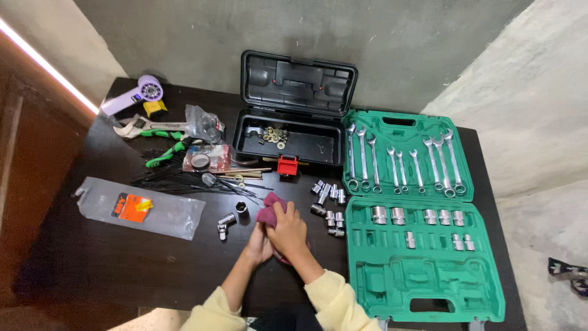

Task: The person wipes various metal socket heads and mechanical parts by hand using a pink cloth and places some of them into a green tool case.

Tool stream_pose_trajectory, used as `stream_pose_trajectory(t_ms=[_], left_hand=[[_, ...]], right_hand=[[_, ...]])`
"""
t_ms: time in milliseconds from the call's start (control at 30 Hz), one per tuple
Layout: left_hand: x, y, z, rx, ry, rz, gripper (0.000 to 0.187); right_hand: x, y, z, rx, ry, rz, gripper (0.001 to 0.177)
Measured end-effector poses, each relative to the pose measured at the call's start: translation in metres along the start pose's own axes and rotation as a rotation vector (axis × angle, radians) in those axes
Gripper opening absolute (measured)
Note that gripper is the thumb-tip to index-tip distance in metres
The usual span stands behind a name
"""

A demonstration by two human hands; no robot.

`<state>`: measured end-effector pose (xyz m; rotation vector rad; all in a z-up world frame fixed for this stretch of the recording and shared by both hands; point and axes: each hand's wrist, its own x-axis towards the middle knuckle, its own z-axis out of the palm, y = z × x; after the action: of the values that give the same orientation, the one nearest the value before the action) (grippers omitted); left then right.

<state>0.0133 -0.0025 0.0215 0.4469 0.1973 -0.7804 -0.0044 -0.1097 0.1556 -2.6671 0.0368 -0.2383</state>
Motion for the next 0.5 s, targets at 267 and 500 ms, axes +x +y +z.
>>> stream_pose_trajectory(t_ms=[267,500], left_hand=[[0.005,0.002,-0.001,0.019,0.005,0.021,0.067],[0.007,-0.002,0.002,-0.061,0.008,0.055,0.049]], right_hand=[[0.006,0.013,0.003,0.116,-0.051,0.097,0.05],[0.019,0.024,0.004,0.173,-0.162,0.255,0.047]])
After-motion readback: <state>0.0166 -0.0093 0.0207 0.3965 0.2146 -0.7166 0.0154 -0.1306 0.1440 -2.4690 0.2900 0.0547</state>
